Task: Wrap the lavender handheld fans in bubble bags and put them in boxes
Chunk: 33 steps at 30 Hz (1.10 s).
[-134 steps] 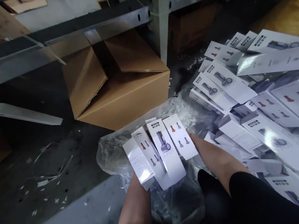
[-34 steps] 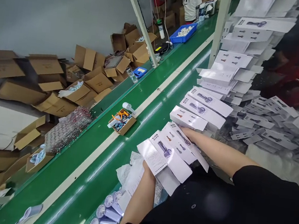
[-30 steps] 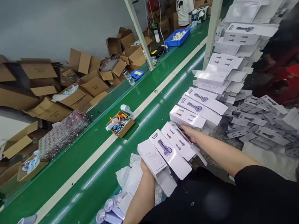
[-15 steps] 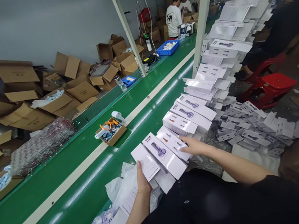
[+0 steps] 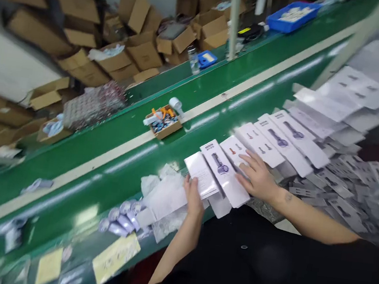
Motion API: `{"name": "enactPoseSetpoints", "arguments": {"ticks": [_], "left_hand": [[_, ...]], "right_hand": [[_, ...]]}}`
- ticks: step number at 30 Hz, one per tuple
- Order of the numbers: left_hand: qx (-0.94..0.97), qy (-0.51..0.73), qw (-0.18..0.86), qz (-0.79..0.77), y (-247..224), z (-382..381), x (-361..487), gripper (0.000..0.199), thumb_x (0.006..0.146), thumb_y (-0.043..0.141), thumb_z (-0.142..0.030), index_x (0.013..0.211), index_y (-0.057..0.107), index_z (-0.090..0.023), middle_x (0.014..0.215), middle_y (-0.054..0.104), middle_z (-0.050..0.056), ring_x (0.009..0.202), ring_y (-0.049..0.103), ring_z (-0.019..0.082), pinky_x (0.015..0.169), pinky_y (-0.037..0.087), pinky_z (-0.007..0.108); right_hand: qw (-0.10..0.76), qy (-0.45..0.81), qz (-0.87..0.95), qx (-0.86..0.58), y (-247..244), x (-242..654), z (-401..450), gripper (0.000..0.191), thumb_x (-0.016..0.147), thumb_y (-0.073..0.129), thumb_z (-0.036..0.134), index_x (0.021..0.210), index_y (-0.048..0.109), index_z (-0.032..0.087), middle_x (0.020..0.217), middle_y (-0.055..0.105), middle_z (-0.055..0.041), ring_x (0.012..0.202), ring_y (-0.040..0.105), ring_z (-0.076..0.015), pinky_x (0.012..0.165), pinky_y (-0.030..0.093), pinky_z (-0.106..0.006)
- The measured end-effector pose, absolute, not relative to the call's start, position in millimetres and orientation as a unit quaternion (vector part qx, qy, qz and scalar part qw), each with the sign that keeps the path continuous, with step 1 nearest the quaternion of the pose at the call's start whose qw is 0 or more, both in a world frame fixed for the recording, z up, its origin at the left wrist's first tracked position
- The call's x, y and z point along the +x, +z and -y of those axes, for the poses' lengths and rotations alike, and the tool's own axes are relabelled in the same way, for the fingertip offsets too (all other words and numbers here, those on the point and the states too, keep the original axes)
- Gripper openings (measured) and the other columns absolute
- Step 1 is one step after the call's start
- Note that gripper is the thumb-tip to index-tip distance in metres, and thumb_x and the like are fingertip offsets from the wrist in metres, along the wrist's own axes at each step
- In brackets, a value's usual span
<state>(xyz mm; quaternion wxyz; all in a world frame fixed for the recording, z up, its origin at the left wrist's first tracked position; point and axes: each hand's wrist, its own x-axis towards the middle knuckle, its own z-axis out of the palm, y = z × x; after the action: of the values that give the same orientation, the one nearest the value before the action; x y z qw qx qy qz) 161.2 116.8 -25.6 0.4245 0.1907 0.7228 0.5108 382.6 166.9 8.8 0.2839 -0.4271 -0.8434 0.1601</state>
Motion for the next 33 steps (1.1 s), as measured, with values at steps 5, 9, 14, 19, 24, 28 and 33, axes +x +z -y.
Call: {"name": "enactPoseSetpoints", "arguments": {"ticks": [5, 9, 14, 19, 24, 28, 33], "left_hand": [[0.252, 0.562, 0.347, -0.708, -22, -138, 173, 0.062, 0.087, 0.055, -0.039, 0.139, 0.027, -0.021, 0.140, 0.044, 0.013, 0.124, 0.049, 0.021, 0.100, 0.042, 0.031], [0.230, 0.558, 0.391, -0.695, -23, -134, 169, 0.065, 0.088, 0.052, -0.046, 0.141, 0.025, -0.021, 0.142, 0.041, 0.013, 0.129, 0.044, 0.021, 0.103, 0.039, 0.035], [0.209, 0.547, 0.386, -0.713, -10, -80, 119, 0.044, 0.090, 0.042, -0.049, 0.118, 0.055, -0.017, 0.126, 0.057, 0.011, 0.117, 0.054, 0.021, 0.094, 0.046, 0.034], [0.191, 0.315, 0.173, -0.913, -6, 13, -2, 0.030, 0.088, 0.042, -0.028, 0.109, 0.060, -0.016, 0.105, 0.067, 0.010, 0.099, 0.062, 0.021, 0.088, 0.047, 0.034], [0.309, 0.172, 0.185, -0.917, -31, 66, -80, 0.038, 0.080, 0.053, -0.023, 0.118, 0.055, -0.020, 0.119, 0.061, 0.012, 0.113, 0.056, 0.025, 0.095, 0.041, 0.034], [0.297, 0.080, 0.227, -0.924, -58, 65, -107, 0.036, 0.085, 0.048, -0.042, 0.108, 0.059, -0.015, 0.106, 0.067, 0.017, 0.104, 0.060, 0.028, 0.086, 0.043, 0.035], [0.342, 0.070, 0.268, -0.898, -77, 60, -111, 0.041, 0.080, 0.053, -0.050, 0.097, 0.063, -0.014, 0.095, 0.069, 0.019, 0.098, 0.063, 0.031, 0.080, 0.044, 0.036]], "right_hand": [[0.132, 0.160, 0.958, -0.197, 0, 384, -152, 0.039, 0.079, 0.063, 0.024, 0.117, 0.059, 0.031, 0.149, 0.035, -0.0048, 0.140, 0.016, -0.0400, 0.103, 0.001, -0.074], [0.136, 0.125, 0.958, -0.220, -20, 384, -171, 0.042, 0.079, 0.058, 0.013, 0.116, 0.060, 0.032, 0.150, 0.033, -0.0033, 0.141, 0.011, -0.0401, 0.103, 0.002, -0.074], [0.147, 0.125, 0.967, -0.168, -21, 385, -178, 0.031, 0.085, 0.057, 0.036, 0.116, 0.061, 0.030, 0.151, 0.031, -0.0073, 0.140, 0.015, -0.0404, 0.105, 0.001, -0.072], [0.182, 0.138, 0.956, -0.185, 2, 377, -162, 0.032, 0.086, 0.054, 0.048, 0.109, 0.065, 0.030, 0.147, 0.037, -0.0095, 0.140, 0.019, -0.0376, 0.112, 0.005, -0.062], [0.249, 0.125, 0.938, -0.204, 36, 342, -116, 0.013, 0.084, 0.061, 0.034, 0.091, 0.068, 0.028, 0.133, 0.053, -0.0095, 0.135, 0.034, -0.0335, 0.114, 0.021, -0.055], [0.243, 0.199, 0.932, -0.182, 39, 288, -62, 0.020, 0.081, 0.063, 0.026, 0.100, 0.067, 0.030, 0.117, 0.065, -0.0048, 0.111, 0.059, -0.0226, 0.105, 0.043, -0.042], [0.167, 0.359, 0.874, -0.281, 9, 203, -9, 0.022, 0.087, 0.053, 0.030, 0.103, 0.068, 0.025, 0.108, 0.068, -0.0063, 0.101, 0.063, -0.0231, 0.092, 0.050, -0.041]]}}
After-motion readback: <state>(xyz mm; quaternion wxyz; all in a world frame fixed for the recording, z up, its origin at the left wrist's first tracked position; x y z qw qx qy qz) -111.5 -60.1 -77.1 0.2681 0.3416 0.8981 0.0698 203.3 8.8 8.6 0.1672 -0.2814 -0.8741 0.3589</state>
